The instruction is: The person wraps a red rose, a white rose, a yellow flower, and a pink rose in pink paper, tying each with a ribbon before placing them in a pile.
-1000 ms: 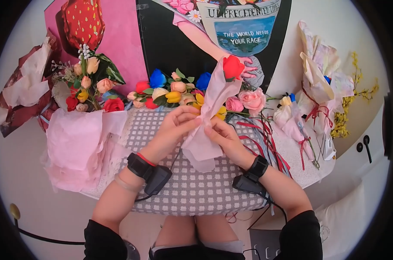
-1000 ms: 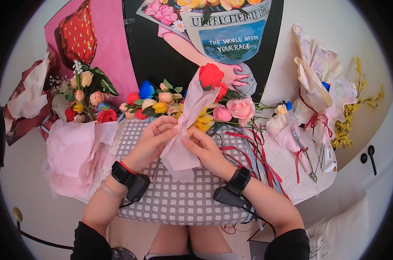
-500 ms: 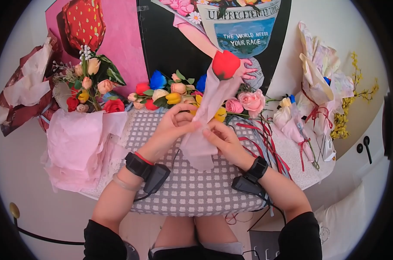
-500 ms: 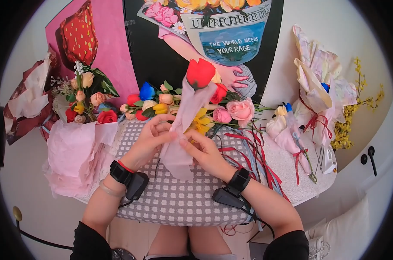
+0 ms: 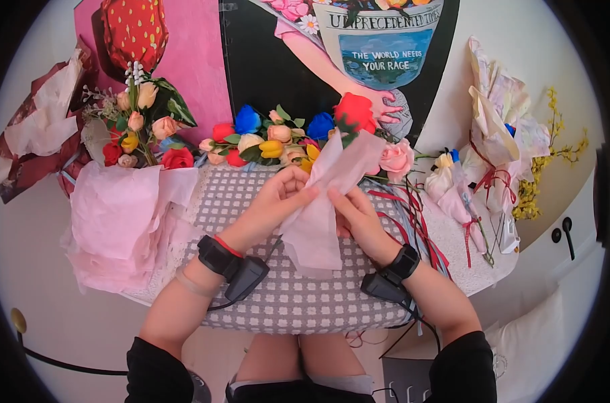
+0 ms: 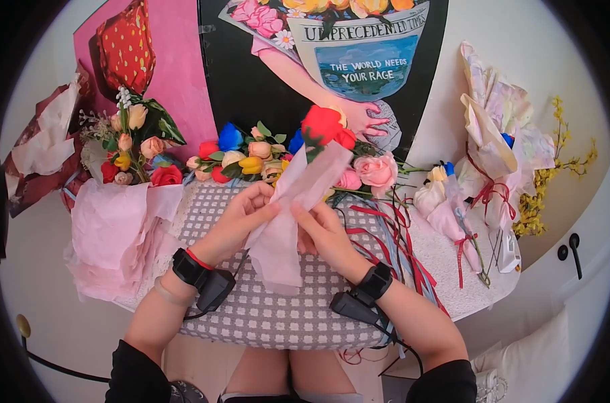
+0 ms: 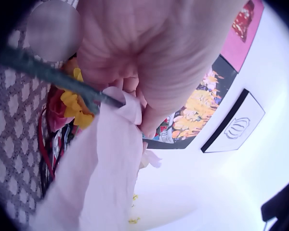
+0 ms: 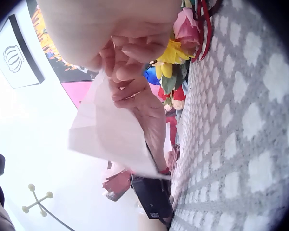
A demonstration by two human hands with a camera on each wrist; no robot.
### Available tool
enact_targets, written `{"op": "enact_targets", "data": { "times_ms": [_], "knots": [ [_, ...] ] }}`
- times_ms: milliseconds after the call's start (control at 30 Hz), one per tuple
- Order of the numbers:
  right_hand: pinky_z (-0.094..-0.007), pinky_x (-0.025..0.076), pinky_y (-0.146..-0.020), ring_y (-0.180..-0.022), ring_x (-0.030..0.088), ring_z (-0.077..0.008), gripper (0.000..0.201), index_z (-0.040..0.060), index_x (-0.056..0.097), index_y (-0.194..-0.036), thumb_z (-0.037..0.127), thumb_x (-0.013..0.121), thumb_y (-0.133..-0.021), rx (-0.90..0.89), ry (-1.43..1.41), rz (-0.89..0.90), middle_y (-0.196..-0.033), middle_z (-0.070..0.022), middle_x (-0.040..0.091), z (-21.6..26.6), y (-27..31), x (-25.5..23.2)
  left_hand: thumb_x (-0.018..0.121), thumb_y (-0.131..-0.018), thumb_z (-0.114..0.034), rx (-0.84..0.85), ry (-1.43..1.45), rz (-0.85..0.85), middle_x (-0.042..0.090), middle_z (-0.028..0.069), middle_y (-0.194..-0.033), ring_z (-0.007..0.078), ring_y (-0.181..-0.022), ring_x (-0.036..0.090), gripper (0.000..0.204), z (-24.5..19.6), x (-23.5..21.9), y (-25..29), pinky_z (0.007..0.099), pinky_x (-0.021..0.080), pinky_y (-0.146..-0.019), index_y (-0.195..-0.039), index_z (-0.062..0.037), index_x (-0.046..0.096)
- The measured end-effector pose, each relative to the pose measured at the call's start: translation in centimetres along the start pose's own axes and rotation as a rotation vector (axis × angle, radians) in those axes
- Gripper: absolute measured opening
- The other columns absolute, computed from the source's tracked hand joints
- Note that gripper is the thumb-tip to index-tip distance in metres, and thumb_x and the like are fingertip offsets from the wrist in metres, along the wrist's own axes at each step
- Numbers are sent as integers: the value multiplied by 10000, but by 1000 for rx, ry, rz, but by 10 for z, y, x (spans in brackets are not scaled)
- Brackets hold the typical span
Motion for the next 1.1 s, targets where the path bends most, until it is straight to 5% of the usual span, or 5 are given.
{"op": "enact_targets", "data": {
  "times_ms": [267,333,533,833,1100],
  "knots": [
    [-180,284,-384,-413,428,-45,308,17,526,-1001,307,458,-925,-149,192,-23,-518,2,485,3,0,-5,525,-892,-151,-125,325,-38,505,54,-1130,80,-1030,493,211,1,3,-1,229,417,-856,-1052,-23,474],
    [-186,284,-387,-413,422,-45,309,14,539,-960,309,455,-926,-180,292,2,-511,0,482,5,2,-3,565,-866,-136,39,-86,-84,548,40,-1060,68,-969,521,217,-6,3,0,214,422,-827,-1035,-26,486],
    [-187,293,-413,-425,411,-43,303,12,553,-906,301,466,-923,-103,291,-30,-509,3,484,-6,-2,-12,579,-850,-126,-13,-27,-213,605,-1,-905,46,-822,550,186,-15,-13,2,180,421,-749,-1007,-44,520],
    [-195,297,-421,-438,396,-39,304,21,516,-1081,279,457,-930,-194,157,-77,-559,19,462,1,0,-7,540,-880,-171,4,114,-363,598,11,-967,48,-836,554,220,-2,-30,-4,184,428,-741,-1054,-38,516],
    [-196,306,-417,-437,403,-40,274,17,514,-1043,259,446,-933,-219,203,-110,-556,14,471,-3,0,-9,539,-878,-156,88,-87,-320,598,4,-878,31,-720,546,163,-9,-33,-2,171,423,-631,-998,-47,516]
  ]
}}
Point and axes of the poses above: each hand's wrist, its own y-axis away from the middle knuckle, its own x-axis out of the palm, z = x × y, the point moved 4 cm from there along -y, towards the middle knuckle
